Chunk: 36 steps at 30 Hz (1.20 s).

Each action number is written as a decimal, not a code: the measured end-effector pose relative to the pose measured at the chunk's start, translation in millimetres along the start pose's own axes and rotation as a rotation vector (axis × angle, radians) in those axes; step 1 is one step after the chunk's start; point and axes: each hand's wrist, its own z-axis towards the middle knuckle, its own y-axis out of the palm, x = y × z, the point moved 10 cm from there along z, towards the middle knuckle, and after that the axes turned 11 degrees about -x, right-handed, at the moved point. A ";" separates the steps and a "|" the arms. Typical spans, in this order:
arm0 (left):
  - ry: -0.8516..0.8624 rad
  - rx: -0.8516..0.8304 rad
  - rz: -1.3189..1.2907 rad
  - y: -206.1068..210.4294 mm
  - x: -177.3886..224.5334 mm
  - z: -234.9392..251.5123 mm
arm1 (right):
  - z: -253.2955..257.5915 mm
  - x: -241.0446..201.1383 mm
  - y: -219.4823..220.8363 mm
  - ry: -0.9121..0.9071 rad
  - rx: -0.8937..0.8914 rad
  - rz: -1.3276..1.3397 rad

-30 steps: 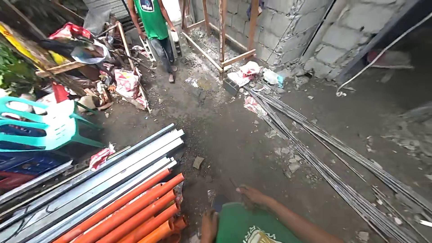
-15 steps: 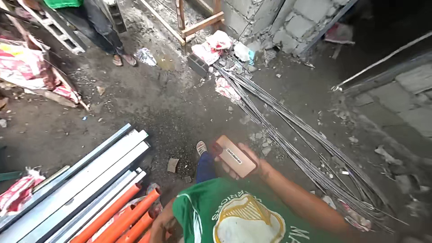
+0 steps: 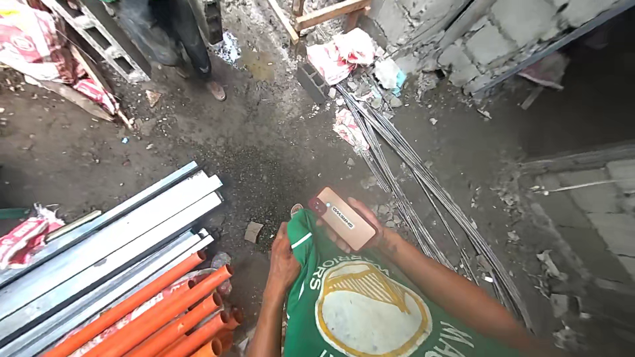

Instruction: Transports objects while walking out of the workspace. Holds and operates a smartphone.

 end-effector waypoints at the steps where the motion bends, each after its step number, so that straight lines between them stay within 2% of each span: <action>1: 0.009 0.000 0.080 -0.2 2.9 1.3 | 0.7 1.2 -0.3 0.020 0.001 0.005; 5: 0.002 -0.028 0.386 5.6 8.8 0.0 | -1.8 8.9 3.3 0.082 -0.025 -0.009; 10: -0.082 -0.057 0.580 27.1 10.7 -26.6 | -11.5 32.4 9.6 0.167 -0.039 -0.032; 15: -0.165 -0.041 0.607 52.6 9.9 -78.3 | -29.8 79.7 13.7 0.275 -0.036 -0.048; 21: -0.358 0.034 0.553 62.9 -9.0 -165.2 | -39.6 165.0 29.0 0.394 -0.077 -0.043; 26: -0.437 0.208 0.598 47.5 -4.3 -223.9 | -25.6 218.4 50.3 0.453 -0.139 0.029; 30: -0.447 0.326 0.584 29.8 0.2 -245.2 | 0.5 221.1 72.2 0.468 -0.150 -0.069; 36: -0.385 0.445 0.481 -25.8 -11.7 -264.0 | 50.8 226.6 95.3 0.516 -0.187 -0.168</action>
